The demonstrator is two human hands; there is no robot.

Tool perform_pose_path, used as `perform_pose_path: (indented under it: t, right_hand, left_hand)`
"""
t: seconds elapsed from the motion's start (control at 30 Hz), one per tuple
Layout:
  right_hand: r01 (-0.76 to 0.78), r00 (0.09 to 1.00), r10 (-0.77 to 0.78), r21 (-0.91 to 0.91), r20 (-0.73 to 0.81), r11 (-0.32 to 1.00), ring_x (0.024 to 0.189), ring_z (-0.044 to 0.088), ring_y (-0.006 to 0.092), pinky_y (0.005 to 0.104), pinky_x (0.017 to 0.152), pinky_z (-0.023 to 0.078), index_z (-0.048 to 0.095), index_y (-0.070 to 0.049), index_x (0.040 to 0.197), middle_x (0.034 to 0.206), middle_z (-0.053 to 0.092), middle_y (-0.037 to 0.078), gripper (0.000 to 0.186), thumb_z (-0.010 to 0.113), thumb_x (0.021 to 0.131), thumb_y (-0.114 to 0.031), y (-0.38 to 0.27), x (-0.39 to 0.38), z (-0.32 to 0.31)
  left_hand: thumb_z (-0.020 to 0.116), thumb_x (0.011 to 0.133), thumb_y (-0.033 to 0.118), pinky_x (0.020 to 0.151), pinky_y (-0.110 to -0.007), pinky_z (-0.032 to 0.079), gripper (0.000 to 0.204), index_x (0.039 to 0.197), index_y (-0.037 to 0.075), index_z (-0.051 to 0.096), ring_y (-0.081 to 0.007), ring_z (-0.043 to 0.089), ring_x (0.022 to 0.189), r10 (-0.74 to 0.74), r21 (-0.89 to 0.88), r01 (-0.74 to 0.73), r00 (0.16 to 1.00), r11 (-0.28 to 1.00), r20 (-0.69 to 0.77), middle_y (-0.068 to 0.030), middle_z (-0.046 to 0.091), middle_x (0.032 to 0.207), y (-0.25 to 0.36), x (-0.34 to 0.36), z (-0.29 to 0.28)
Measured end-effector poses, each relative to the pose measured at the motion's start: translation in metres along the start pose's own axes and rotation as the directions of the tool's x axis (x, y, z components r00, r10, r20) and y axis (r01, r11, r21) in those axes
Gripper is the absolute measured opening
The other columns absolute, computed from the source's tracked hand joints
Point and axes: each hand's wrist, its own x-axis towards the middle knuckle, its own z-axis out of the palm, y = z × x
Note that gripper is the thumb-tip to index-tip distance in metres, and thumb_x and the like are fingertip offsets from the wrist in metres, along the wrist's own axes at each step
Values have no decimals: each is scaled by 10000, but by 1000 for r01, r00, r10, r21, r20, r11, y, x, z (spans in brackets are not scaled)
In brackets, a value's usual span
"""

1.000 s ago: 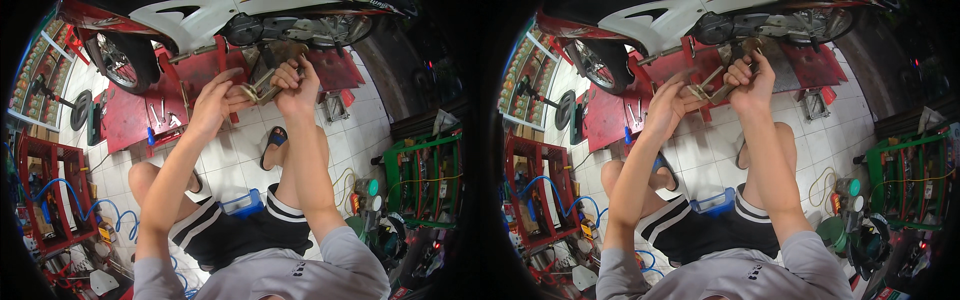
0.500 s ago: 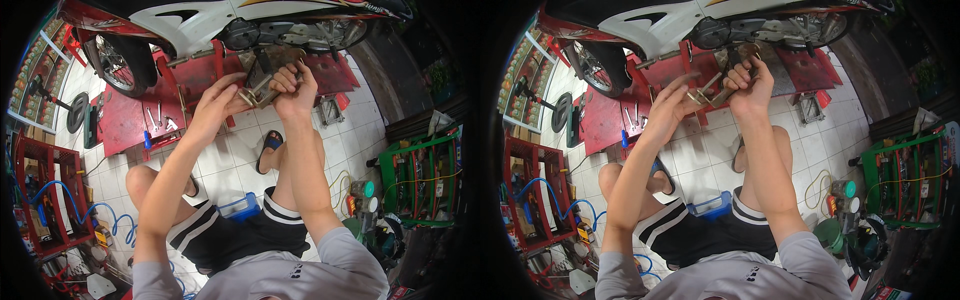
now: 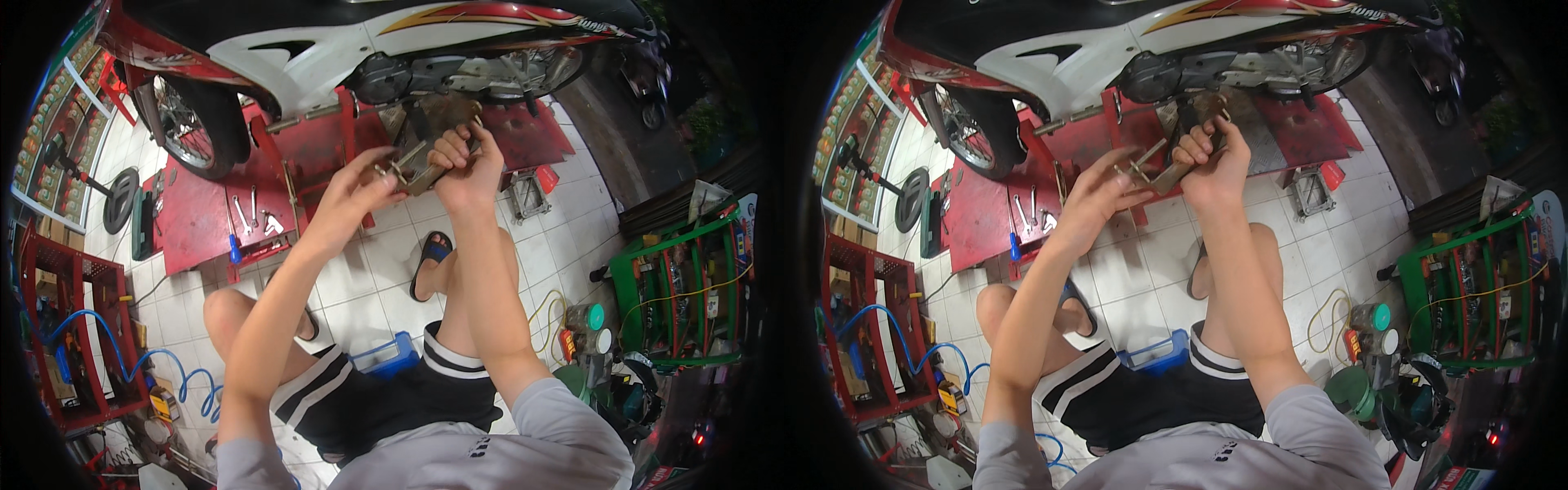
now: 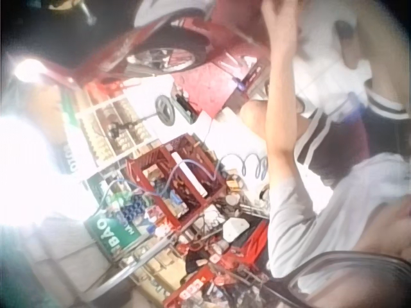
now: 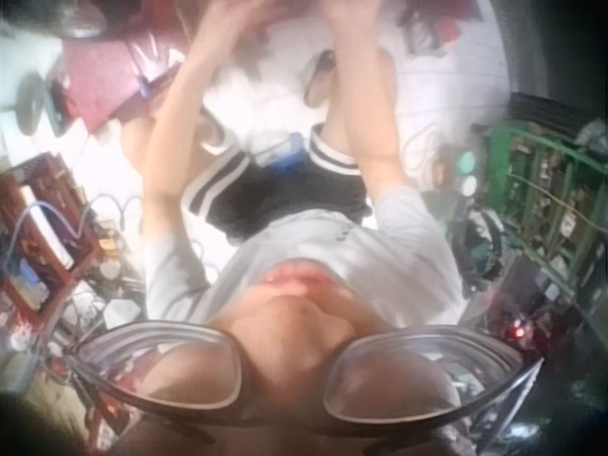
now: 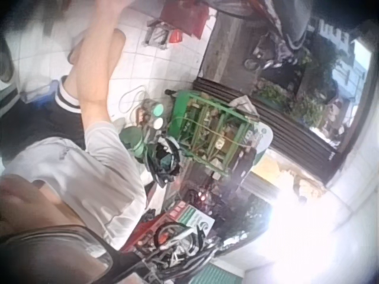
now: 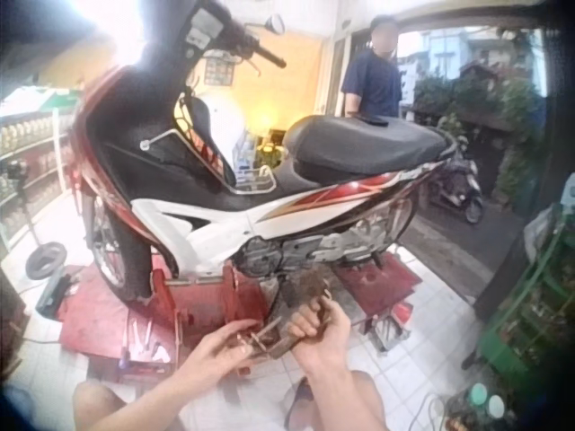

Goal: The person sits on a small stool in a workshop and works on the rear brake assembly of a red and white motorcycle. They use a wrench to tighten bolts on the brake caliper and adjust the brake pads, occasionally reaching for tools on the lift platform.

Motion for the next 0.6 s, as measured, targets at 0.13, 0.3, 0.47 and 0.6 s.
perform_pose_path:
  t: [0.13, 0.3, 0.47, 0.6]
  right_hand:
    - [107, 994, -108, -57, -20, 993, 557, 422, 148, 267, 550, 381, 506, -60, 847, 620, 423, 23, 205, 503, 873, -263, 1, -6, 9]
    - [191, 966, -221, -206, -136, 960, 667, 481, 236, 360, 675, 438, 483, -88, 877, 733, 492, 60, 363, 380, 964, -424, 24, -16, 35]
    - [64, 992, -68, -44, -103, 997, 585, 395, 161, 304, 573, 373, 417, -113, 789, 677, 404, 29, 422, 393, 954, -501, 20, -6, 3]
    - [69, 991, -80, -105, -103, 992, 520, 301, 108, 256, 511, 290, 407, -134, 756, 616, 330, -10, 428, 464, 924, -523, 16, -8, 6]
  left_hand:
    - [497, 956, 184, 960, -321, 458, 511, 1360, -58, 298, -229, 552, 1095, -37, 201, 50, 997, 978, -68, -124, 482, 1167, 5, -6, 9]
    - [505, 912, 53, 962, -324, 449, 443, 1310, -64, 348, -172, 525, 1080, 98, 97, -90, 992, 991, -82, -119, 505, 1165, -11, 4, 12]
    - [537, 867, -1, 901, -281, 436, 442, 1284, -51, 398, -152, 547, 1020, 203, 408, -173, 979, 897, -32, -125, 554, 1122, -9, 4, 15]
    - [524, 909, 112, 917, -294, 431, 439, 1305, -14, 385, -158, 547, 1007, 94, 71, -90, 994, 993, -53, -121, 555, 1117, -8, 3, 14]
